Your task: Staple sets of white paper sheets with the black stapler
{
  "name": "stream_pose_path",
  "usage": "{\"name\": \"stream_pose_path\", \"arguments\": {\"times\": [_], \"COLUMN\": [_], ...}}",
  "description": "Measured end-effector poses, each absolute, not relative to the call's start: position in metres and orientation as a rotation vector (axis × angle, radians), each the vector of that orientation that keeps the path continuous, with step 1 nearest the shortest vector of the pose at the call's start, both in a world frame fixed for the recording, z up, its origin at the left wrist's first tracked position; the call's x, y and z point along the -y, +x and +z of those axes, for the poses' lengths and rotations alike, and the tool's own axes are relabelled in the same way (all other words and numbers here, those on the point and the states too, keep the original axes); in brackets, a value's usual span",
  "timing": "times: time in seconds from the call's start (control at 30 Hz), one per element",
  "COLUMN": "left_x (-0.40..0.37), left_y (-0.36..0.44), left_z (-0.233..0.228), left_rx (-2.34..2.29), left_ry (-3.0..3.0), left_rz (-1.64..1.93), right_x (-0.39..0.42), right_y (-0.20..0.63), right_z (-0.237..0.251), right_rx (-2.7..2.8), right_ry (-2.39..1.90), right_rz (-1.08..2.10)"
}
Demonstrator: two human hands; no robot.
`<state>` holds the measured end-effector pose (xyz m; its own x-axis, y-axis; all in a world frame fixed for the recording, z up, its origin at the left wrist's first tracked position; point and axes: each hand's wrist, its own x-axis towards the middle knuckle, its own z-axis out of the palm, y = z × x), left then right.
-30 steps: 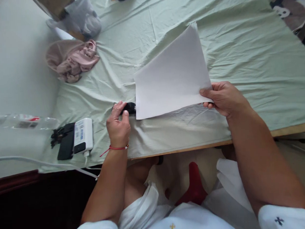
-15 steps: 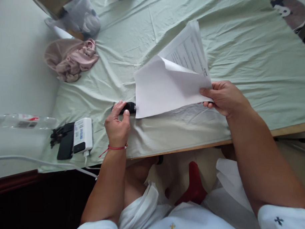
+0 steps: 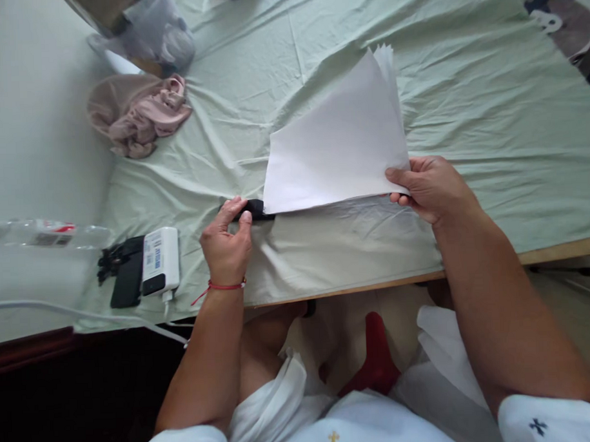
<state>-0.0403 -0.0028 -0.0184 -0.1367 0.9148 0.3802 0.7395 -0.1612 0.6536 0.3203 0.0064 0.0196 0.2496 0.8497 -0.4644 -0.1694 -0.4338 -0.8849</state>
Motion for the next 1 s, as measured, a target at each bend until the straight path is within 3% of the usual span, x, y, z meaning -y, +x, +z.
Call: {"name": "stream_pose_path", "arguments": {"times": [0.53,0.87,1.0], "left_x": [0.004,0.014,0.012], "left_y": [-0.040,-0.019,-0.009], "left_z": [-0.021,-0.008,-0.012], "left_rx": [-1.915,-2.102,-2.131], "left_ry": [1.970,2.151,2.157], "left_rz": [1.154,0.747,0.741], "right_x": [-0.005,-0.004,-0.004], "right_y": [0.319,0.318,0.318], "right_z": [0.023,0.026,0.023], "right_rx": [0.657,0.671,0.695], "right_ry": [-1.605,-1.566,-1.593], "right_rz": [1.357,1.365,1.348]}}
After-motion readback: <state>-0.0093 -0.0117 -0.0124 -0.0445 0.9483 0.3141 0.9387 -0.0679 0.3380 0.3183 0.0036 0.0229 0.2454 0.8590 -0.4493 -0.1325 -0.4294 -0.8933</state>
